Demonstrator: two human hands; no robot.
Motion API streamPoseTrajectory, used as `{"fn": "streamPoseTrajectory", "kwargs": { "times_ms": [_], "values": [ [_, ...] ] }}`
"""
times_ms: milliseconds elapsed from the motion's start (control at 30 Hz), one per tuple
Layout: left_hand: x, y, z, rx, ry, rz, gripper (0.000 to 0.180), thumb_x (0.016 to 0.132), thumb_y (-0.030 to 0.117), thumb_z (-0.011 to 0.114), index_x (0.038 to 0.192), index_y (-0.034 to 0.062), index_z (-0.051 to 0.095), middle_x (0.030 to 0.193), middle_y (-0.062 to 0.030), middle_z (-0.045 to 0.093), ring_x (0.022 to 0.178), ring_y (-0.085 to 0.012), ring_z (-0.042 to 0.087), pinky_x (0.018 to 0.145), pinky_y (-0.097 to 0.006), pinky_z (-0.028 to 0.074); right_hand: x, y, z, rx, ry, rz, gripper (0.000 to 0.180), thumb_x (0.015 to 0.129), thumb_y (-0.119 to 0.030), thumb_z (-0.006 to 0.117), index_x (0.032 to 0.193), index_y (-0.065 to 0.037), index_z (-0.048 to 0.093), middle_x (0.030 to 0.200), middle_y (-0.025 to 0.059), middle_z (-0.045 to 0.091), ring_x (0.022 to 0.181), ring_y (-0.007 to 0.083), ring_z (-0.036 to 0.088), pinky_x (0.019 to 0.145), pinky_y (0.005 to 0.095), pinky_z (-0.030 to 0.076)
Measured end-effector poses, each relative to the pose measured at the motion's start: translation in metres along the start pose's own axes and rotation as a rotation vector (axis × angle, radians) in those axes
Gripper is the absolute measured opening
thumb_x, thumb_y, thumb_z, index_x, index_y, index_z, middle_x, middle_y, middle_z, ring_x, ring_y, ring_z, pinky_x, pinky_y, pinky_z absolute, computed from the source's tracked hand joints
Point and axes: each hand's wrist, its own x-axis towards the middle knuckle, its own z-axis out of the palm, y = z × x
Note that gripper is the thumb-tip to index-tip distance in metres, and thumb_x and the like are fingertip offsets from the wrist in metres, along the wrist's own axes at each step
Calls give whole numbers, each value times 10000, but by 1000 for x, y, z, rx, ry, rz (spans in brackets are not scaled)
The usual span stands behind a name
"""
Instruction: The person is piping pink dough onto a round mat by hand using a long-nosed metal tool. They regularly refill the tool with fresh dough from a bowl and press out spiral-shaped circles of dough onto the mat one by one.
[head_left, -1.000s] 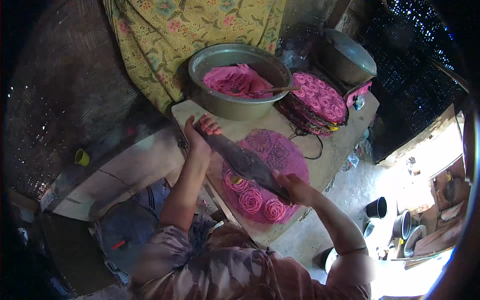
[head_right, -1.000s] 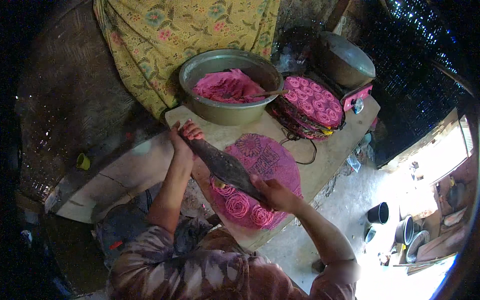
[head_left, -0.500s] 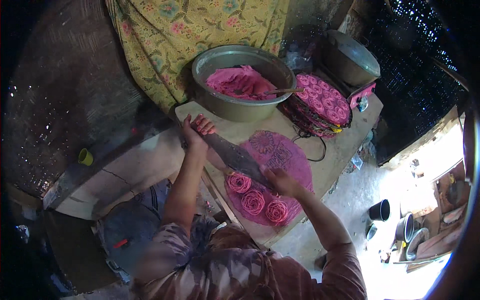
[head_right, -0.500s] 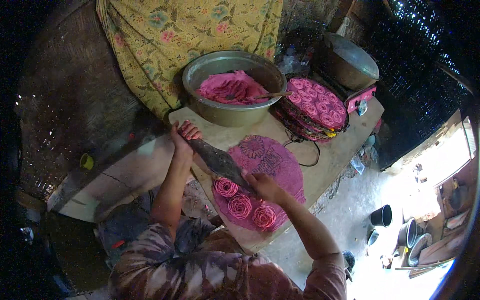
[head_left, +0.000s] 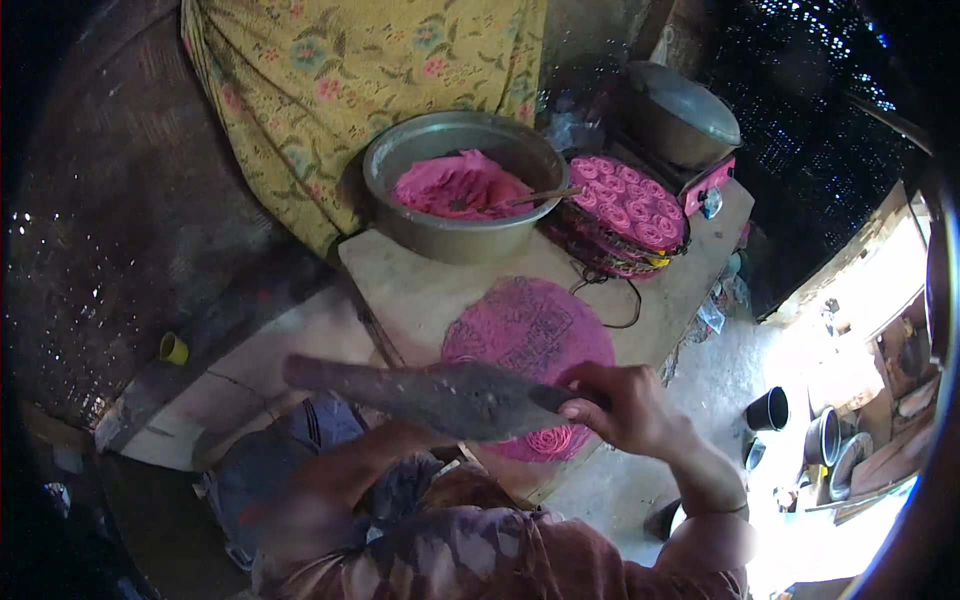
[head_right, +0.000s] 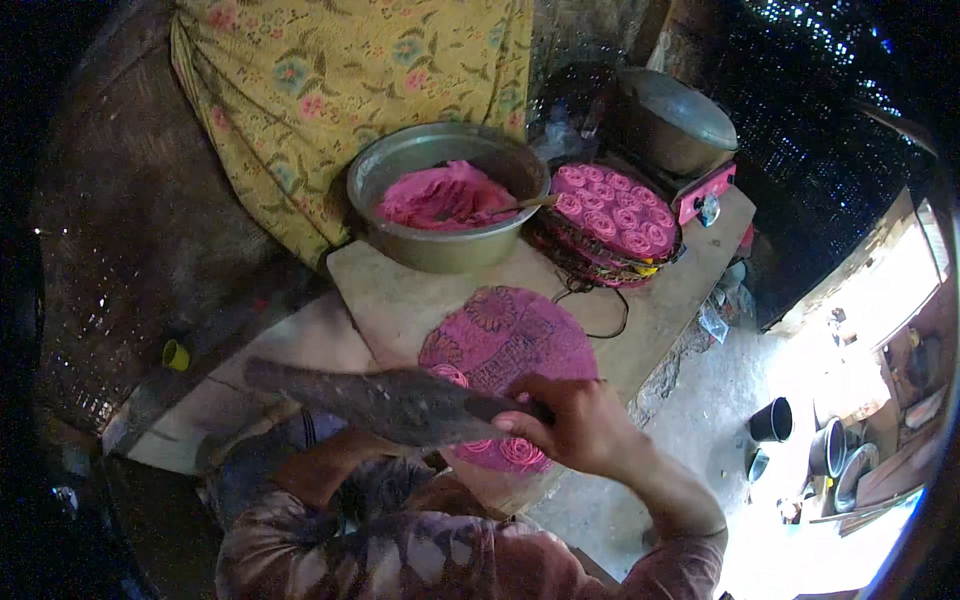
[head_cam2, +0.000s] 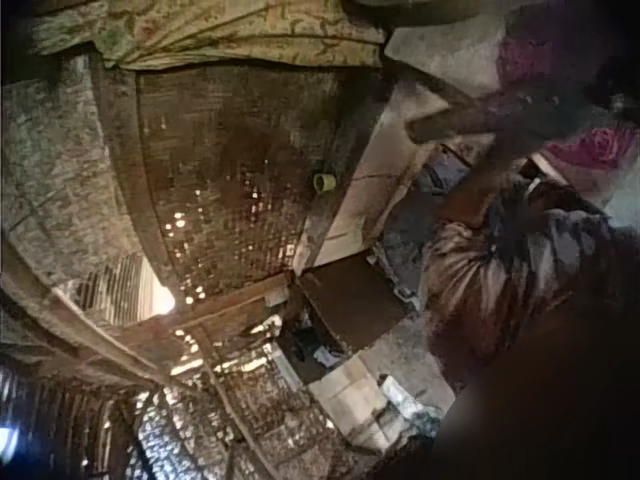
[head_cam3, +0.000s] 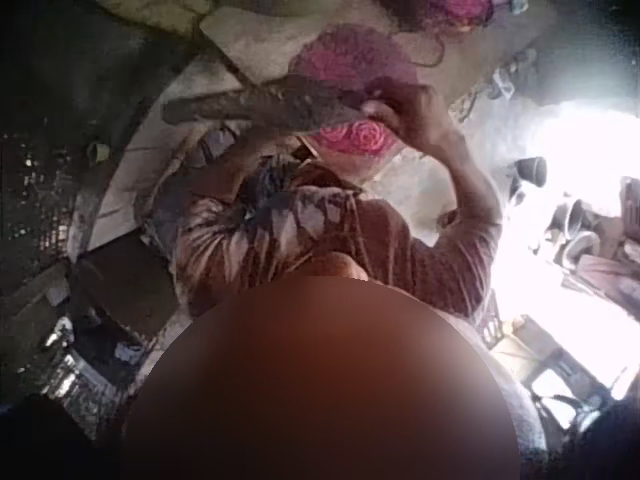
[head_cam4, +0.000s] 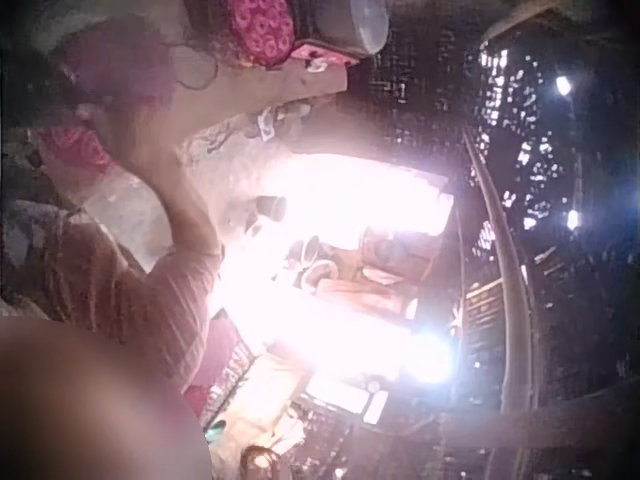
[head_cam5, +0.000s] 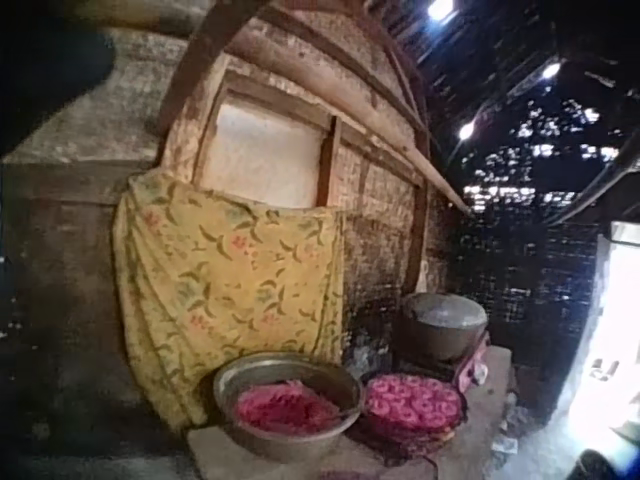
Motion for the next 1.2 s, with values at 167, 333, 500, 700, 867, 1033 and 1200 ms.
{"fn": "streamPoseTrajectory", "kwargs": {
  "times_ms": [167,333,500,700,867,1033,1200],
  "values": [
    [36,17,31,-141,-59,140,420,902,425,532,1118,67,568,1032,-135,616,1030,-241,565,876,-369,438,-30,87,13,135,-122,188,367,941,-361,502,820,-32,609,660,128,597,639,300,603,618,369,467],
    [74,21,42,-272,-163,248,386,891,407,553,1062,63,587,983,-117,630,960,-235,588,818,-360,461,-8,57,-11,195,74,-356,453,943,-383,489,1171,8,513,1037,168,566,960,288,558,840,364,446],
    [94,6,27,-500,-266,332,356,881,390,574,1005,58,606,934,-100,643,890,-228,611,761,-351,484,25,-59,-47,10,-150,-689,572,900,-314,569,1355,-57,337,1034,208,585,825,352,617,692,433,497],
    [97,-19,12,-235,-304,159,313,854,365,612,942,65,617,872,-110,654,814,-253,629,748,-364,492,63,-39,-51,114,140,-117,583,870,-173,581,1350,-51,274,868,220,610,701,391,627,557,458,476],
    [55,-70,-60,-129,-247,-306,316,835,337,631,983,58,611,975,-98,640,911,-208,603,801,-369,474,76,-9,-108,350,678,81,321,923,-171,487,1216,-59,420,744,108,529,604,215,526,554,357,460],
    [57,-91,-87,-664,463,-128,410,884,322,578,1161,23,534,1199,-139,572,1100,-213,543,951,-372,428,143,1,-119,1123,1223,-230,209,983,-293,427,1010,-87,453,645,41,485,506,145,470,481,311,445],
    [41,-100,-149,-824,1291,416,341,898,284,522,1146,50,516,1112,-111,530,1109,-290,503,1016,-499,364,266,12,9,1498,487,22,506,980,-498,310,1102,-45,500,990,126,622,967,268,588,891,402,448]
  ]
}}
